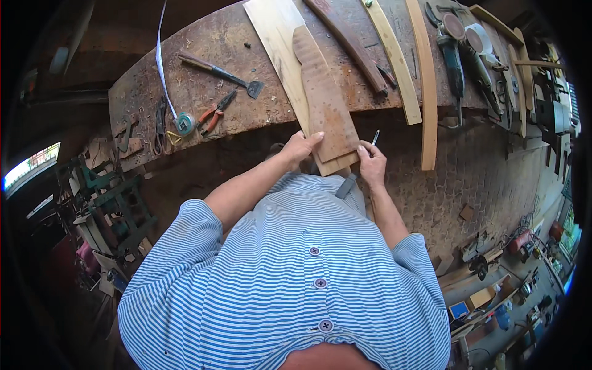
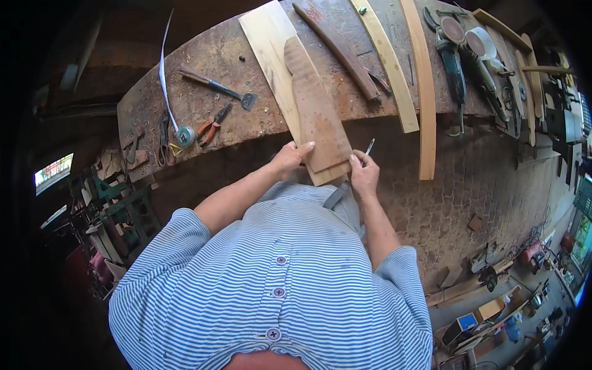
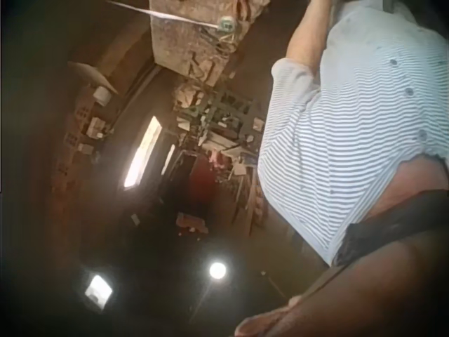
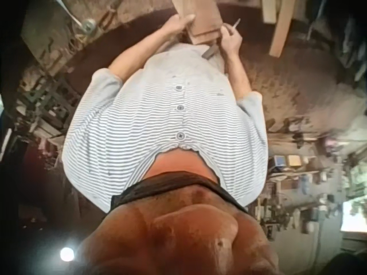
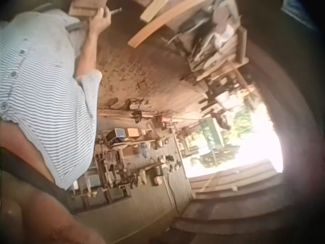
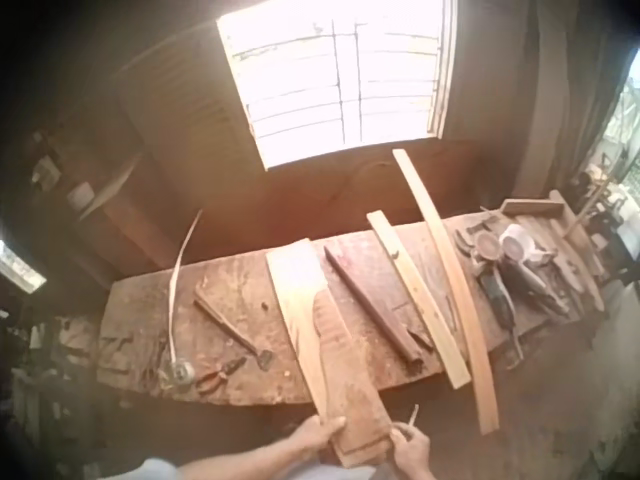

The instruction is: Measuring, marking, and cutting wood planks using a miter saw and hand tools.

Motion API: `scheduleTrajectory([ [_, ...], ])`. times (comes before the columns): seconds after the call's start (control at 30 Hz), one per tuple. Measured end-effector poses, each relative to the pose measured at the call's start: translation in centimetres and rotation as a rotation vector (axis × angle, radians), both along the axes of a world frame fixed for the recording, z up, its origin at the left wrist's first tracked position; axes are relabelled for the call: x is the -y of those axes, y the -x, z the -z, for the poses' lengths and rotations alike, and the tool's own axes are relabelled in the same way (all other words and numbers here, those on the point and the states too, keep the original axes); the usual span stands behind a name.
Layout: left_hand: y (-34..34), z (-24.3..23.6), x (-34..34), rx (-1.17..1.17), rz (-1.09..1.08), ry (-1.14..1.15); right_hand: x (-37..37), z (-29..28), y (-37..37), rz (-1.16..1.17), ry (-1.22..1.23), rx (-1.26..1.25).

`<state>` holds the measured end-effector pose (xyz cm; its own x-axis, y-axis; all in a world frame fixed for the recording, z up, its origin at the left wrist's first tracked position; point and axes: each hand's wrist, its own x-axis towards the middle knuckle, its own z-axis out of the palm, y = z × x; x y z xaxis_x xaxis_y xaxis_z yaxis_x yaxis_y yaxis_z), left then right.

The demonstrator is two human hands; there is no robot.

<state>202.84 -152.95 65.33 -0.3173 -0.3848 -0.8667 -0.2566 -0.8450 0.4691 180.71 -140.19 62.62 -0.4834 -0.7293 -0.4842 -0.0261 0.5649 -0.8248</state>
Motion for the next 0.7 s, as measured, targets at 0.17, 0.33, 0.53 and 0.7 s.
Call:
scheduleTrajectory([
  [0.17, -4.6, 1.8, -1.4, 0.120, -0.193, 0.209, -0.9, 0.5, -6.5, 0.002, -0.038, 0.363],
  [0.33, -7.4, -1.8, -1.4, 0.519, 0.080, 0.540, 0.7, -1.7, -8.7, -0.311, -0.177, 0.520],
  [0.53, -6.3, -1.4, -5.8, 0.774, 0.244, 1.093, 1.5, -4.6, -9.2, -0.546, 0.044, -0.093],
  [0.7, -3.7, -3.3, -6.7, 0.909, 0.335, 0.901, 4.7, -6.2, -6.0, -0.594, 0.260, -0.175],
])
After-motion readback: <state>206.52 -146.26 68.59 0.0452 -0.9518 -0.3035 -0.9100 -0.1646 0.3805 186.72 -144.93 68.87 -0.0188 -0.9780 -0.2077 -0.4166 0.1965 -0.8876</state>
